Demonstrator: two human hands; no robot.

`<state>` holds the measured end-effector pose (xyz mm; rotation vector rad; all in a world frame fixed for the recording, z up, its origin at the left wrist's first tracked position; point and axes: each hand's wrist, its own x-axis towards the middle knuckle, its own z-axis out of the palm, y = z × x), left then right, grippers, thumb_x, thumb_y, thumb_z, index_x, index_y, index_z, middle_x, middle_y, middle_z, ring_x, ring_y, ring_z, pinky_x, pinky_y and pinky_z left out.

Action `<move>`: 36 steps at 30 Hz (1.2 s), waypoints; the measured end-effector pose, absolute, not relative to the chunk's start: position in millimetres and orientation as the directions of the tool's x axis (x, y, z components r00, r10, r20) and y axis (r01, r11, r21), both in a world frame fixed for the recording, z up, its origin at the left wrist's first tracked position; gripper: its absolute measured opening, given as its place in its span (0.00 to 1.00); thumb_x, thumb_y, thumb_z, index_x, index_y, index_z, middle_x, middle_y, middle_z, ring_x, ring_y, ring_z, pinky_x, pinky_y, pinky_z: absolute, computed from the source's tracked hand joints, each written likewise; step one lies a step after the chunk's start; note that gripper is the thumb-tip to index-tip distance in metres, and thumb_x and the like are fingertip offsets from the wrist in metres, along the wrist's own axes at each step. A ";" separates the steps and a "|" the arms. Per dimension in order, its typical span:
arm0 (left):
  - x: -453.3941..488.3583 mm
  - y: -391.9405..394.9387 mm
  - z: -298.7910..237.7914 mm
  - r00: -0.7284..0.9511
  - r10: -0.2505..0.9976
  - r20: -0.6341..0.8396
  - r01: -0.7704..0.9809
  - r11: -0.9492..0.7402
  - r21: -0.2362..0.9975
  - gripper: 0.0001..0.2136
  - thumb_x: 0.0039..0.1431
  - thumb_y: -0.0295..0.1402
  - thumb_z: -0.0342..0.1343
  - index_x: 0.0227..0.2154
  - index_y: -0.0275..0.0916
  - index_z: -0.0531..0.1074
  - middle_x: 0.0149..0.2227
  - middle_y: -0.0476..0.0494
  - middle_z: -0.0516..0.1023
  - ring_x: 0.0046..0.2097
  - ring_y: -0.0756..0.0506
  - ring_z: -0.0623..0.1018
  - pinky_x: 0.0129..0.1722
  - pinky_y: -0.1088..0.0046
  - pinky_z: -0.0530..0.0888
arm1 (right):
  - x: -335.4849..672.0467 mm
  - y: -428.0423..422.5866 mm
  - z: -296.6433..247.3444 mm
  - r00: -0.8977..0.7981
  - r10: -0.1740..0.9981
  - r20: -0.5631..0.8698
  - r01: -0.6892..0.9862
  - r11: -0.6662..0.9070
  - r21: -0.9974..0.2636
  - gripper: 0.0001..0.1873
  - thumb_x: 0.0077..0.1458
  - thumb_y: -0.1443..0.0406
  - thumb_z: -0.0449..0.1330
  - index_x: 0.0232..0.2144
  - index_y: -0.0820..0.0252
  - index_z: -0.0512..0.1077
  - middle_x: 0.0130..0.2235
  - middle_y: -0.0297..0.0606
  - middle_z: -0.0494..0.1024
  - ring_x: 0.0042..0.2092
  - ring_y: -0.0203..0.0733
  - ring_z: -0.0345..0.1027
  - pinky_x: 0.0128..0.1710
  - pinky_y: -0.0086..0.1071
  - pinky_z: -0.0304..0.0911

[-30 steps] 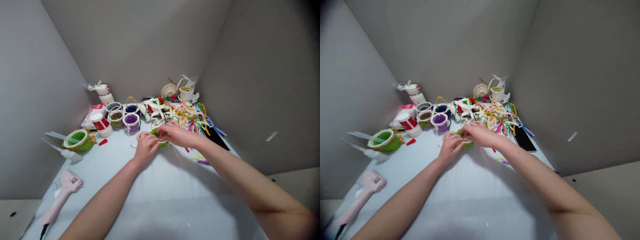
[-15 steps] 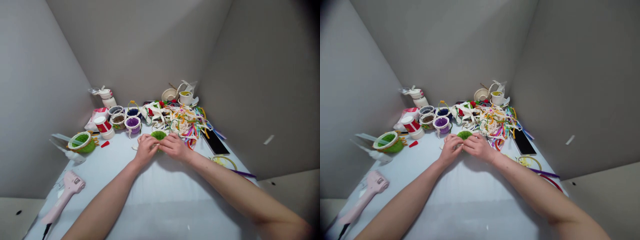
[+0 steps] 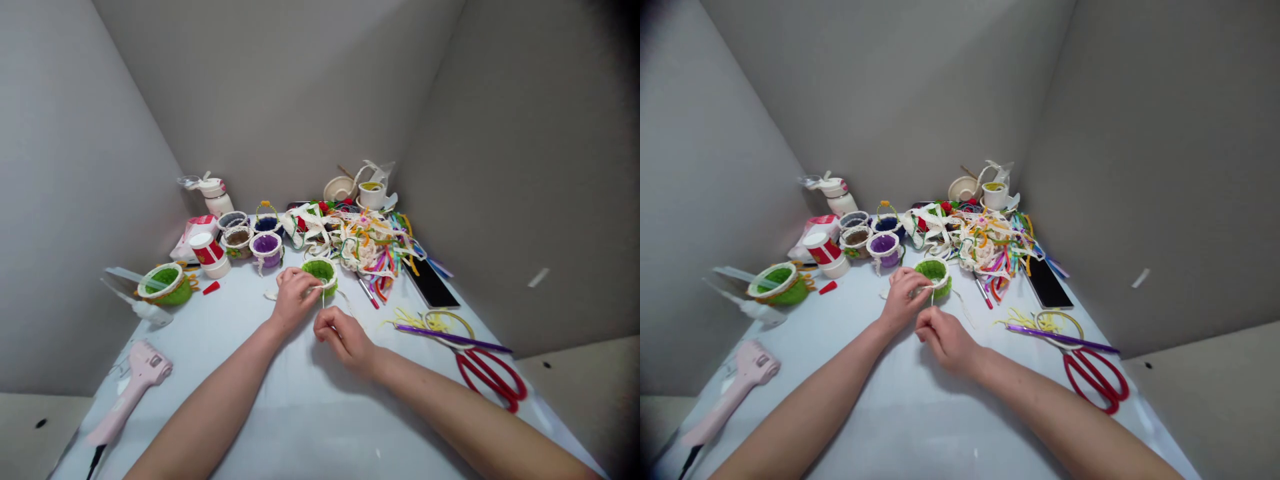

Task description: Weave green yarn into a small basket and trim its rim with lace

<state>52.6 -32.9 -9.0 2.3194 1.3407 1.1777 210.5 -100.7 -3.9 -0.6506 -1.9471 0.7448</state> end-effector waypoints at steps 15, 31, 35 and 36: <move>54.6 -36.7 -8.7 0.302 0.791 0.532 0.648 -0.580 0.494 0.04 0.60 0.35 0.58 0.34 0.43 0.77 0.37 0.47 0.81 0.47 0.41 0.70 0.47 0.58 0.59 | 221.7 -128.6 7.3 -0.509 0.590 0.627 0.112 0.767 -0.631 0.08 0.65 0.69 0.48 0.37 0.58 0.66 0.30 0.37 0.73 0.33 0.37 0.64 0.37 0.33 0.62; 55.6 -38.9 -6.9 0.326 0.781 0.533 0.645 -0.595 0.479 0.06 0.62 0.36 0.57 0.34 0.43 0.78 0.37 0.46 0.81 0.47 0.42 0.70 0.49 0.57 0.58 | 210.6 -137.9 19.1 -0.682 0.265 0.681 0.090 0.955 -0.281 0.11 0.61 0.73 0.49 0.36 0.61 0.70 0.32 0.38 0.78 0.35 0.38 0.65 0.48 0.37 0.64; 56.0 -39.0 -6.7 0.323 0.776 0.542 0.644 -0.600 0.474 0.05 0.61 0.36 0.58 0.34 0.42 0.77 0.37 0.46 0.81 0.47 0.42 0.70 0.49 0.58 0.58 | 211.0 -137.6 20.8 -0.682 0.227 0.695 0.080 0.968 -0.237 0.09 0.61 0.73 0.51 0.35 0.62 0.71 0.33 0.39 0.78 0.36 0.38 0.66 0.49 0.38 0.65; 56.1 -39.0 -6.8 0.323 0.773 0.545 0.643 -0.602 0.473 0.05 0.61 0.35 0.58 0.34 0.42 0.77 0.37 0.46 0.81 0.47 0.42 0.70 0.49 0.58 0.58 | 211.0 -137.6 21.4 -0.680 0.222 0.699 0.078 0.970 -0.232 0.09 0.61 0.73 0.51 0.35 0.62 0.71 0.33 0.39 0.78 0.36 0.38 0.66 0.49 0.37 0.65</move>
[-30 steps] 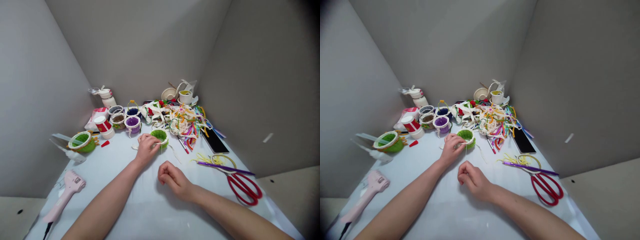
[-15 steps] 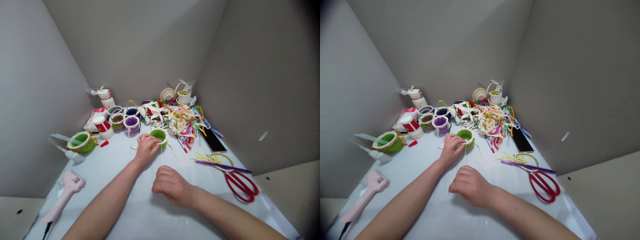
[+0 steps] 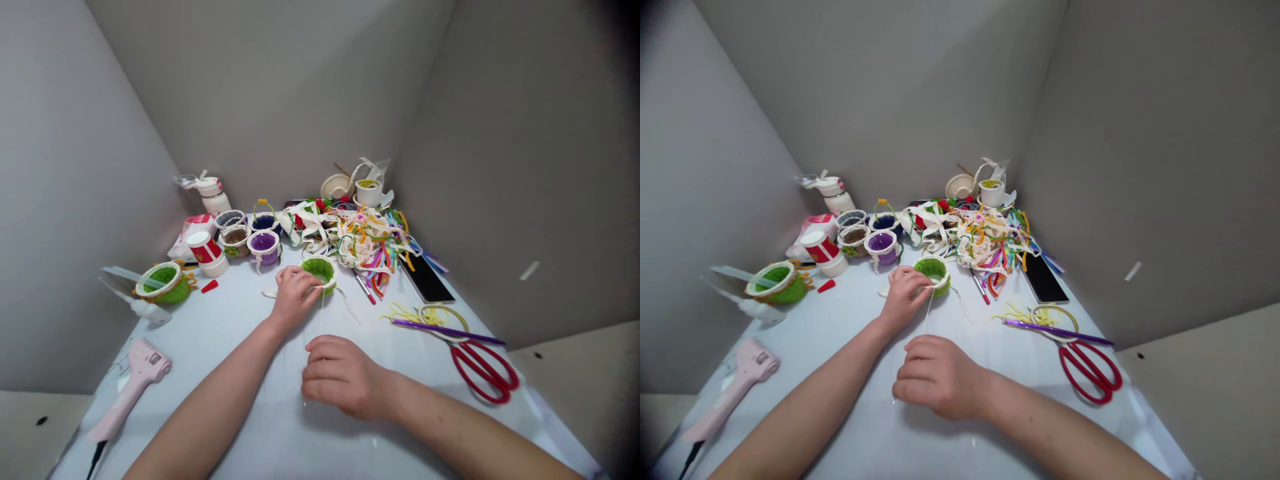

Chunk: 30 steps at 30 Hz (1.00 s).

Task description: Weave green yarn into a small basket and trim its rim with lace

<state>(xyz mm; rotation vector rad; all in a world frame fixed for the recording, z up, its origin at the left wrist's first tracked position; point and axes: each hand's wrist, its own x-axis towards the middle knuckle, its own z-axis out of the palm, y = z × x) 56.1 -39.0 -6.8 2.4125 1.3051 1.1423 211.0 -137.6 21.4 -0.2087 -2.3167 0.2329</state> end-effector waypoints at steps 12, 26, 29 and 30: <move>55.5 -38.8 -6.4 0.328 0.775 0.541 0.641 -0.603 0.475 0.05 0.61 0.36 0.58 0.34 0.43 0.77 0.37 0.46 0.81 0.47 0.41 0.70 0.49 0.57 0.58 | 211.7 -140.9 22.8 -0.676 0.203 0.708 0.088 0.977 -0.196 0.03 0.59 0.71 0.58 0.34 0.61 0.72 0.33 0.37 0.79 0.38 0.37 0.69 0.50 0.36 0.67; 54.7 -37.9 -7.7 0.332 0.778 0.534 0.646 -0.600 0.472 0.06 0.61 0.36 0.57 0.34 0.43 0.77 0.37 0.46 0.81 0.47 0.41 0.70 0.49 0.57 0.58 | 210.5 -144.3 31.0 -0.676 0.169 0.717 0.084 0.985 -0.152 0.01 0.57 0.69 0.62 0.32 0.59 0.73 0.34 0.34 0.80 0.38 0.35 0.71 0.53 0.34 0.67; 54.7 -38.2 -6.7 0.330 0.779 0.533 0.643 -0.599 0.477 0.06 0.61 0.36 0.57 0.33 0.43 0.77 0.37 0.46 0.81 0.47 0.41 0.70 0.49 0.57 0.59 | 209.4 -144.5 30.8 -0.678 0.155 0.718 0.060 0.986 -0.156 0.02 0.58 0.68 0.61 0.32 0.59 0.73 0.34 0.35 0.80 0.38 0.35 0.71 0.51 0.34 0.67; 54.8 -38.1 -6.7 0.331 0.778 0.534 0.641 -0.600 0.478 0.05 0.61 0.36 0.57 0.34 0.43 0.77 0.37 0.46 0.81 0.47 0.41 0.70 0.49 0.57 0.59 | 209.4 -144.7 30.2 -0.682 0.158 0.714 0.051 0.984 -0.169 0.02 0.59 0.68 0.59 0.33 0.59 0.72 0.34 0.35 0.80 0.38 0.36 0.71 0.49 0.34 0.67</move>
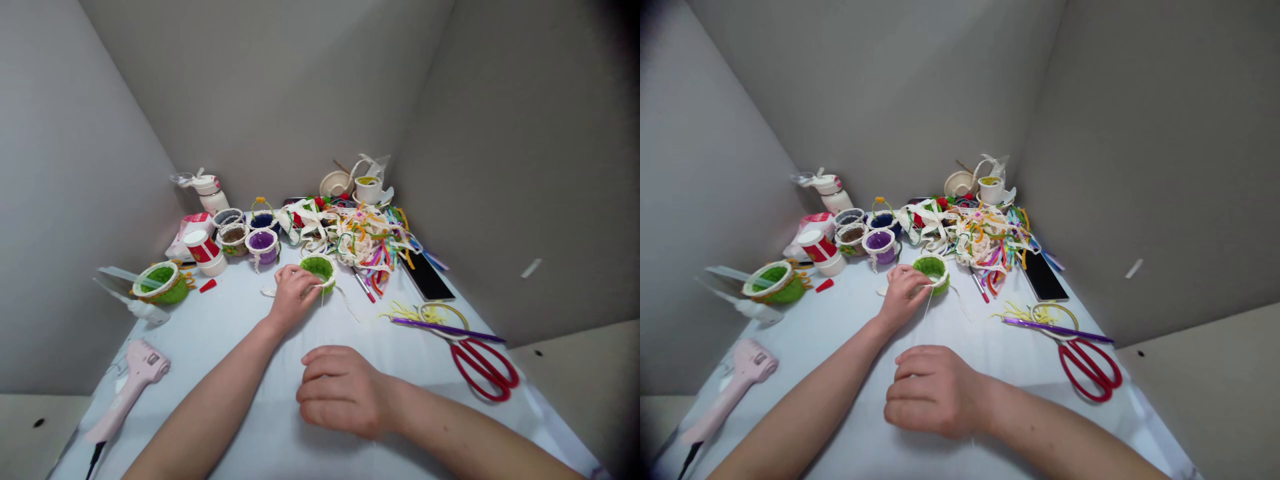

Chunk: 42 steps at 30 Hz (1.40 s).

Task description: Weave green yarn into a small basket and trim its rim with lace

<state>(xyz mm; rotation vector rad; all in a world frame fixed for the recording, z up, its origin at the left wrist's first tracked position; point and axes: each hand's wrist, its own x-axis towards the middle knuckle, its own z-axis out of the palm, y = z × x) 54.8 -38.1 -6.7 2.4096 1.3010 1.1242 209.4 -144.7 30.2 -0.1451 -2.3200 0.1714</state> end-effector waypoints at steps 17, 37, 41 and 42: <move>49.5 -43.8 -3.5 0.200 0.743 0.639 0.598 -0.609 0.521 0.14 0.55 0.34 0.56 0.45 0.41 0.68 0.47 0.39 0.72 0.52 0.40 0.70 0.53 0.61 0.64 | 230.1 -85.8 11.9 -0.085 0.907 0.413 0.363 0.414 -0.835 0.09 0.58 0.63 0.58 0.42 0.60 0.66 0.24 0.26 0.60 0.25 0.33 0.57 0.26 0.27 0.55; 33.1 -35.2 -1.5 0.406 0.896 0.178 0.276 -0.306 0.911 0.12 0.59 0.41 0.56 0.27 0.38 0.70 0.31 0.47 0.72 0.37 0.47 0.71 0.42 0.71 0.67 | 237.0 -53.8 -19.2 -0.133 0.838 0.529 0.590 0.496 -0.637 0.07 0.61 0.66 0.56 0.40 0.58 0.74 0.40 0.40 0.80 0.41 0.44 0.73 0.41 0.35 0.66; 34.7 -37.4 -5.6 0.360 0.915 0.182 0.190 -0.262 0.946 0.12 0.60 0.41 0.56 0.28 0.37 0.66 0.27 0.51 0.68 0.31 0.51 0.68 0.35 0.75 0.65 | 237.1 -52.6 -23.8 -0.126 0.838 0.531 0.562 0.501 -0.658 0.08 0.61 0.66 0.56 0.41 0.57 0.74 0.40 0.40 0.80 0.40 0.43 0.73 0.41 0.35 0.66; 35.2 -37.5 -7.4 0.332 0.923 0.196 0.188 -0.268 0.945 0.12 0.60 0.40 0.56 0.28 0.38 0.66 0.26 0.52 0.67 0.30 0.51 0.67 0.33 0.75 0.64 | 237.0 -52.3 -24.5 -0.125 0.838 0.532 0.558 0.503 -0.660 0.08 0.61 0.66 0.56 0.41 0.57 0.74 0.41 0.40 0.80 0.40 0.43 0.73 0.40 0.35 0.66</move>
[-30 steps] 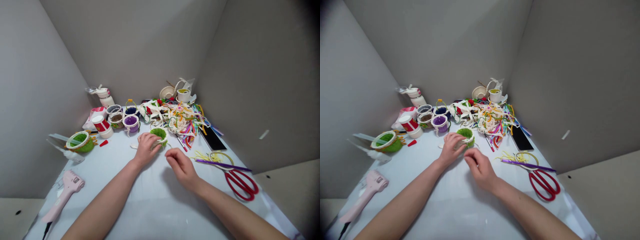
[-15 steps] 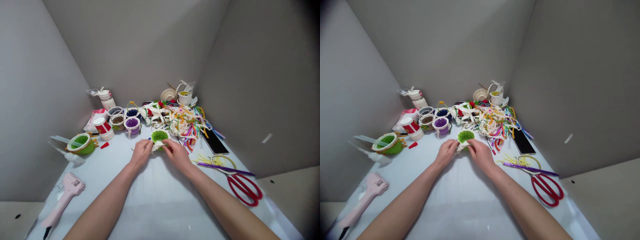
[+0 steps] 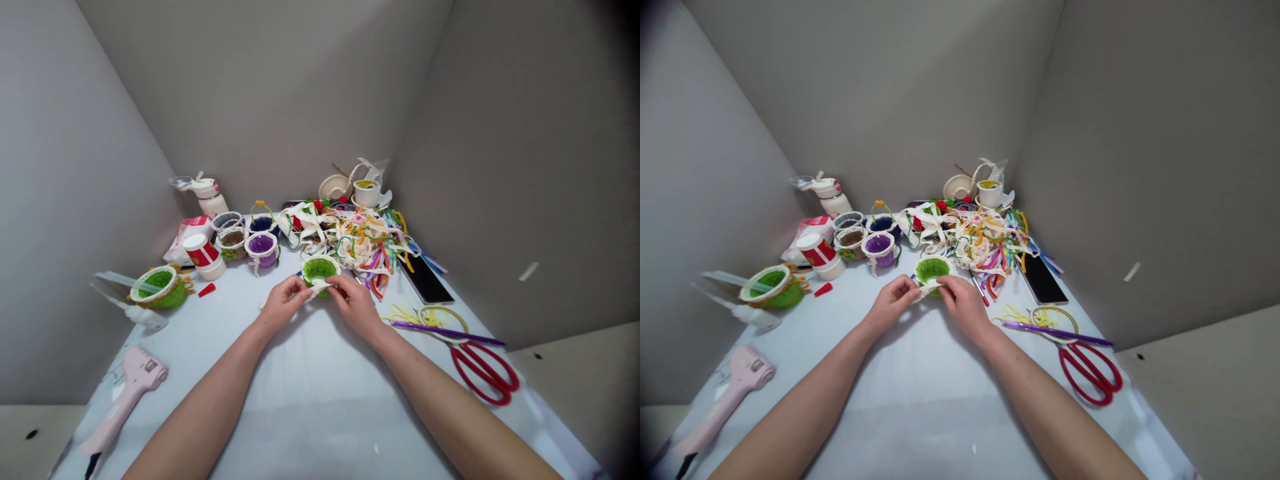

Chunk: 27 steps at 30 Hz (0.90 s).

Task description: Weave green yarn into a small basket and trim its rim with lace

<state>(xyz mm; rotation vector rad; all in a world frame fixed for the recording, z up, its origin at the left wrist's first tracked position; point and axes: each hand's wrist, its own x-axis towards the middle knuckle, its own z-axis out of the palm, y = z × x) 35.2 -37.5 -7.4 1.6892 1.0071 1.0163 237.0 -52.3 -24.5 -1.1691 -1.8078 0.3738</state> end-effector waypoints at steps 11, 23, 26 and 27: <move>39.2 -34.9 -8.0 0.276 0.823 0.496 0.338 -0.566 0.752 0.03 0.62 0.31 0.54 0.34 0.39 0.71 0.32 0.48 0.70 0.35 0.48 0.71 0.38 0.72 0.67 | 237.0 -51.8 -22.7 -0.151 0.827 0.541 0.547 0.526 -0.651 0.07 0.61 0.67 0.56 0.40 0.59 0.73 0.39 0.41 0.79 0.38 0.43 0.72 0.38 0.34 0.66; 41.0 -31.2 -7.6 0.306 0.719 0.624 0.390 -0.692 0.607 0.12 0.63 0.25 0.48 0.37 0.41 0.77 0.34 0.46 0.65 0.37 0.48 0.69 0.37 0.71 0.69 | 238.0 -51.9 -21.3 -0.152 0.841 0.518 0.549 0.508 -0.663 0.07 0.61 0.66 0.56 0.40 0.58 0.73 0.38 0.40 0.78 0.37 0.42 0.71 0.38 0.33 0.64; 41.2 -31.7 -5.8 0.330 0.708 0.624 0.439 -0.700 0.563 0.09 0.62 0.26 0.50 0.38 0.40 0.76 0.34 0.46 0.65 0.38 0.48 0.70 0.38 0.70 0.69 | 238.1 -51.8 -21.9 -0.159 0.834 0.528 0.543 0.520 -0.659 0.07 0.61 0.66 0.56 0.40 0.58 0.73 0.38 0.40 0.78 0.38 0.42 0.71 0.38 0.34 0.64; 41.4 -31.7 -5.3 0.339 0.707 0.620 0.457 -0.700 0.549 0.08 0.61 0.27 0.52 0.38 0.39 0.76 0.35 0.45 0.66 0.39 0.47 0.70 0.39 0.69 0.69 | 237.9 -52.0 -21.8 -0.162 0.832 0.531 0.541 0.525 -0.657 0.08 0.61 0.66 0.56 0.41 0.58 0.73 0.38 0.40 0.78 0.38 0.42 0.70 0.38 0.34 0.65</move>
